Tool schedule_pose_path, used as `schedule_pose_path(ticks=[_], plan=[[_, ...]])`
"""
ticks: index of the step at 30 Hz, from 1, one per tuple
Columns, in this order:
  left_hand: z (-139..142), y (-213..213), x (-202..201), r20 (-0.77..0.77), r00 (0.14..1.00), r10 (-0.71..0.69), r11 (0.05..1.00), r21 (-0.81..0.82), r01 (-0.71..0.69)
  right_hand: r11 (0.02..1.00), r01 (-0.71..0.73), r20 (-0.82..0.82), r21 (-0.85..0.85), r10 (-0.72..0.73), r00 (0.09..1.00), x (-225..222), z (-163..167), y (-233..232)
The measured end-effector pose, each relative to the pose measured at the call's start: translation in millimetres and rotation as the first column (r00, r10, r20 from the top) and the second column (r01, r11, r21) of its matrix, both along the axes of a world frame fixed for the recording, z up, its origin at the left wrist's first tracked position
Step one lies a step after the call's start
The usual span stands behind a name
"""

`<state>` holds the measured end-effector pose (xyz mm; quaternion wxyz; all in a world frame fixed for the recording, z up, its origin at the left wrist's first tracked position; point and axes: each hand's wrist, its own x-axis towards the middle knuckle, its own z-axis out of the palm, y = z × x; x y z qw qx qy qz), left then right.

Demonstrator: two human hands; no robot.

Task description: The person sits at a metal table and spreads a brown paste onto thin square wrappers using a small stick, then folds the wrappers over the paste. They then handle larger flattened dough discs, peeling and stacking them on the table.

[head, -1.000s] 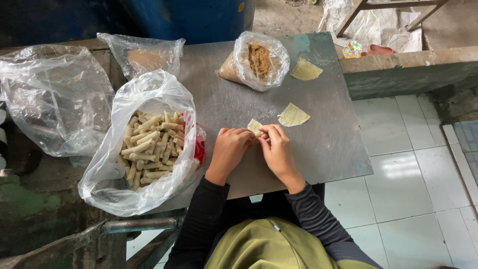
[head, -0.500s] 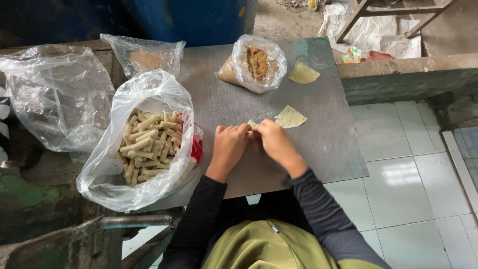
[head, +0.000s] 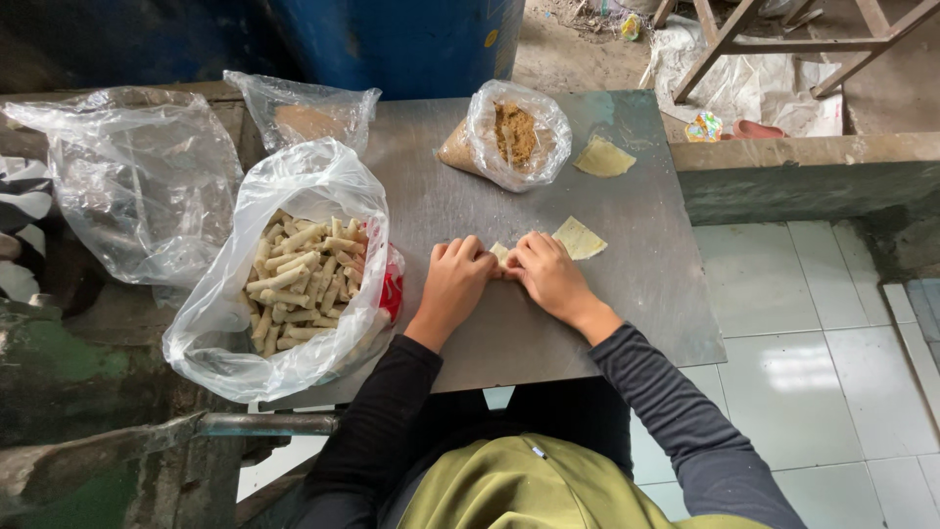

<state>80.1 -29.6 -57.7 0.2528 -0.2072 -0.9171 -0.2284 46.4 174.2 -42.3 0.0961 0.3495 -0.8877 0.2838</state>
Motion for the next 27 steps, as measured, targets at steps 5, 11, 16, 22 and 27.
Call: schedule_pose_path(ticks=[5,11,16,22,27], plan=[[12.8,12.2,-4.3,0.298,0.927,0.228,0.944,0.165,-0.286,0.95,0.304,0.163,-0.076,-0.289,0.943,-7.0,-4.6,-11.0],[21.4,14.7,-3.7,0.307,0.923,0.234,0.924,0.224,-0.309,0.982,0.184,0.132,-0.046,-0.177,0.975,-15.8,0.7,-1.9],[13.0,14.6,2.0,0.177,0.959,0.22,0.954,0.164,-0.249,0.992,0.128,0.028,0.015,-0.129,0.991,-8.7,-4.2,3.6],[8.8,24.9,-6.4,0.29,0.894,0.341,0.867,0.272,-0.418,0.926,0.36,0.147,-0.11,-0.343,0.928,-14.1,-14.4,-13.6],[9.4,19.4,-4.5,0.13,0.952,0.279,0.936,0.187,-0.299,0.965,0.256,0.094,-0.056,-0.25,0.964,-14.6,-9.6,-7.4]])
